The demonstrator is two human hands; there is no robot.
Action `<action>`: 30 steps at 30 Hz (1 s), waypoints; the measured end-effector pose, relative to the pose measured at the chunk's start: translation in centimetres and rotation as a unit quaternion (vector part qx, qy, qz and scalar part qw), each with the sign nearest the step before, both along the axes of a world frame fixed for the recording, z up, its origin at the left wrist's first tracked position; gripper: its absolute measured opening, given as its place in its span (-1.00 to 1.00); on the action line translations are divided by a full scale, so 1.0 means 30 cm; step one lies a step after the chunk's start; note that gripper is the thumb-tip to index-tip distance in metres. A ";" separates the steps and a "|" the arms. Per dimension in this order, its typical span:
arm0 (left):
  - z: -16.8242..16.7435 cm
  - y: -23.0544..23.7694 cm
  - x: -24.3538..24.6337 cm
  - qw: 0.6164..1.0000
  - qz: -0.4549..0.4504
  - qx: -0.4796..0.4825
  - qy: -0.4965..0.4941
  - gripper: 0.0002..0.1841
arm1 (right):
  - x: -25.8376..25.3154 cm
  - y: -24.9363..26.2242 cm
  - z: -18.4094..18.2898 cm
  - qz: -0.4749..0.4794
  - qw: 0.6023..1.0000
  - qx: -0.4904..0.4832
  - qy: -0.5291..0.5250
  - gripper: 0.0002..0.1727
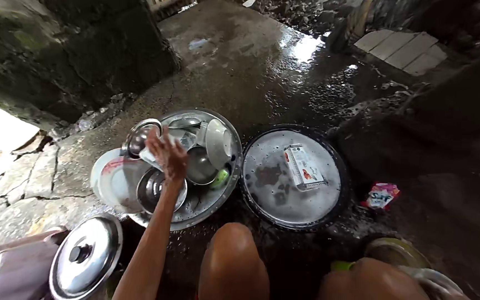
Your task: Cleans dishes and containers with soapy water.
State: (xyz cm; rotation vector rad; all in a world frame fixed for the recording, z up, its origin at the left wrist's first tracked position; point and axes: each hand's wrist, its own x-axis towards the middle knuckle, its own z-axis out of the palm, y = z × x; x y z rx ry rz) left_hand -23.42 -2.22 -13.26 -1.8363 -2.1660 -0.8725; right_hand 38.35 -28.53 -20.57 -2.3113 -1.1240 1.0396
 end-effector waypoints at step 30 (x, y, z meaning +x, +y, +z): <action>-0.150 0.105 0.890 0.688 -0.390 -0.290 -0.538 -0.80 | 0.078 0.036 -0.385 -0.092 0.957 -0.221 -0.163 -0.47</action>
